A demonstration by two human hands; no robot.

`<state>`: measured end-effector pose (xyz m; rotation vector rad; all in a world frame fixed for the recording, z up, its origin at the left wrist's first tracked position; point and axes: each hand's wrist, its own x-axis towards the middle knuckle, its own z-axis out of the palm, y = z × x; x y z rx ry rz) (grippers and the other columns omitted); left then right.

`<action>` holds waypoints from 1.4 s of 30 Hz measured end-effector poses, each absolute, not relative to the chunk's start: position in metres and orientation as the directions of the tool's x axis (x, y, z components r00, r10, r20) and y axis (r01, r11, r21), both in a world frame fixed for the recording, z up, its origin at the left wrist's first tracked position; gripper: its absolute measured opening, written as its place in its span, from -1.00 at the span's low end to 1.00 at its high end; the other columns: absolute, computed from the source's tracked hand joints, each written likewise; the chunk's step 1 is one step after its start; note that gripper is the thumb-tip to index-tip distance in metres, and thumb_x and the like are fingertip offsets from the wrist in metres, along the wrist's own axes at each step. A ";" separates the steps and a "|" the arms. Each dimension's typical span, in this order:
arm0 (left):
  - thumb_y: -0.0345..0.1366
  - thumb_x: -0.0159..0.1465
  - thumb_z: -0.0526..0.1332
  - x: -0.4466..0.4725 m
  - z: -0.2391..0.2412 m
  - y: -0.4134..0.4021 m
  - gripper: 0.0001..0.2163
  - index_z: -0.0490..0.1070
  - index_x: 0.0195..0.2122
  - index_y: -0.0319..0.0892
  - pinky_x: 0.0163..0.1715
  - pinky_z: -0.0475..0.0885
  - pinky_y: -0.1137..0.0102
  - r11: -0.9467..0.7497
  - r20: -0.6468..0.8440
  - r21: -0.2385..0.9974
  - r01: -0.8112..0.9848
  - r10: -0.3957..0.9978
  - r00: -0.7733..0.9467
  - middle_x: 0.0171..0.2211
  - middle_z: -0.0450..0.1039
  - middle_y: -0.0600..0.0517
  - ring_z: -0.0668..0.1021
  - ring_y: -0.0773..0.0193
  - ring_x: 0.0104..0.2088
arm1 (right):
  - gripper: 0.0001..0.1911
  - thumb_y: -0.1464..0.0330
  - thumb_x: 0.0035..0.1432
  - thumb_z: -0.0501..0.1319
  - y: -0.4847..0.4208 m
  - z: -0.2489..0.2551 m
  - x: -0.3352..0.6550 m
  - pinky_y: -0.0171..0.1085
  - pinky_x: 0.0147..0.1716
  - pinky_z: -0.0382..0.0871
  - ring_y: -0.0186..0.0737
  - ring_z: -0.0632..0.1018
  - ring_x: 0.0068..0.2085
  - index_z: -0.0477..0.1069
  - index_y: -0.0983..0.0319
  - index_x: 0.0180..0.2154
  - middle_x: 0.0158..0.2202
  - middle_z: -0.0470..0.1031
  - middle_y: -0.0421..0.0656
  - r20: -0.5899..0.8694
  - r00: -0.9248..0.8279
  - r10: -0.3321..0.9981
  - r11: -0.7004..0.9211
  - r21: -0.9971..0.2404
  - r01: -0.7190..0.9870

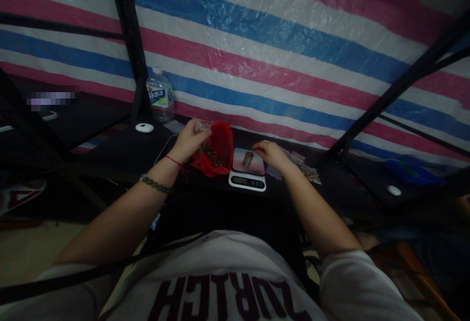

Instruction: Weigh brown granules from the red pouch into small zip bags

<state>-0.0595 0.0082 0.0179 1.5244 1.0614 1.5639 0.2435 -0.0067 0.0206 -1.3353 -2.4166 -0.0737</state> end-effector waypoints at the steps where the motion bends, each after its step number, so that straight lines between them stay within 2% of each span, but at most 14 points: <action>1: -0.25 0.03 0.30 -0.060 0.018 0.009 -0.72 0.36 -0.23 -0.17 -0.26 0.37 0.34 -0.419 0.423 0.906 0.062 0.904 -0.067 -0.36 0.43 0.08 0.47 0.29 -0.35 | -0.79 0.50 0.17 0.17 -0.006 0.021 0.245 -0.25 -0.06 0.34 -0.19 0.51 -0.12 0.53 0.27 -0.18 -0.16 0.55 -0.06 0.353 -0.466 0.811 0.537 -0.133 0.833; 9: -0.25 0.03 0.30 -0.059 0.019 0.006 -0.72 0.36 -0.23 -0.16 -0.29 0.36 0.36 -0.409 0.411 0.911 0.040 0.909 -0.062 -0.37 0.42 0.08 0.47 0.30 -0.36 | -0.80 0.51 0.18 0.15 -0.009 0.021 0.248 -0.26 -0.10 0.34 -0.19 0.52 -0.18 0.55 0.29 -0.24 -0.22 0.55 -0.03 0.286 -0.510 0.811 0.547 -0.064 0.835; 14: -0.25 0.02 0.30 -0.059 0.019 0.007 -0.70 0.36 -0.22 -0.17 -0.29 0.36 0.37 -0.409 0.410 0.912 0.031 0.911 -0.052 -0.37 0.41 0.09 0.46 0.31 -0.37 | -0.79 0.48 0.16 0.20 -0.010 0.026 0.245 -0.26 -0.09 0.35 -0.19 0.53 -0.14 0.53 0.28 -0.16 -0.15 0.55 -0.05 0.394 -0.415 0.820 0.501 -0.145 0.853; 18: -0.25 0.02 0.30 -0.059 0.018 0.008 -0.70 0.36 -0.22 -0.18 -0.27 0.36 0.37 -0.410 0.413 0.911 0.048 0.909 -0.061 -0.36 0.42 0.09 0.46 0.31 -0.36 | -0.86 0.48 0.14 0.22 -0.008 0.024 0.236 -0.27 -0.15 0.37 -0.21 0.54 -0.20 0.55 0.26 -0.27 -0.25 0.57 -0.09 0.412 -0.423 0.807 0.535 -0.209 0.818; 22: -0.25 0.04 0.30 -0.061 0.018 0.008 -0.70 0.36 -0.20 -0.20 -0.26 0.36 0.36 -0.420 0.424 0.905 0.074 0.904 -0.059 -0.35 0.42 0.08 0.46 0.31 -0.35 | -0.85 0.51 0.13 0.22 -0.004 0.015 0.228 -0.26 -0.15 0.37 -0.21 0.54 -0.20 0.56 0.26 -0.29 -0.27 0.56 -0.09 0.413 -0.473 0.778 0.585 -0.205 0.784; 28: -0.24 0.04 0.29 -0.062 0.017 0.010 -0.68 0.35 -0.18 -0.20 -0.26 0.36 0.36 -0.401 0.406 0.912 0.081 0.912 -0.063 -0.33 0.43 0.07 0.47 0.30 -0.33 | -0.85 0.49 0.11 0.24 -0.002 0.011 0.225 -0.21 -0.14 0.37 -0.16 0.54 -0.20 0.56 0.24 -0.27 -0.25 0.57 -0.09 0.441 -0.404 0.801 0.526 -0.198 0.827; 36: -0.24 0.04 0.30 -0.060 0.017 0.009 -0.68 0.34 -0.20 -0.22 -0.30 0.35 0.38 -0.420 0.423 0.905 0.068 0.905 -0.051 -0.38 0.40 0.09 0.45 0.32 -0.38 | -0.86 0.49 0.10 0.24 -0.004 0.012 0.224 -0.19 -0.13 0.36 -0.15 0.54 -0.20 0.57 0.25 -0.29 -0.27 0.57 -0.07 0.438 -0.431 0.789 0.548 -0.184 0.816; 42: -0.22 0.04 0.30 -0.059 0.016 0.010 -0.67 0.35 -0.19 -0.21 -0.32 0.36 0.37 -0.413 0.418 0.905 0.100 0.907 -0.043 -0.38 0.40 0.07 0.45 0.30 -0.38 | -0.85 0.49 0.12 0.22 -0.006 0.017 0.216 -0.21 -0.13 0.36 -0.16 0.54 -0.20 0.56 0.25 -0.29 -0.27 0.57 -0.09 0.501 -0.413 0.761 0.564 -0.196 0.802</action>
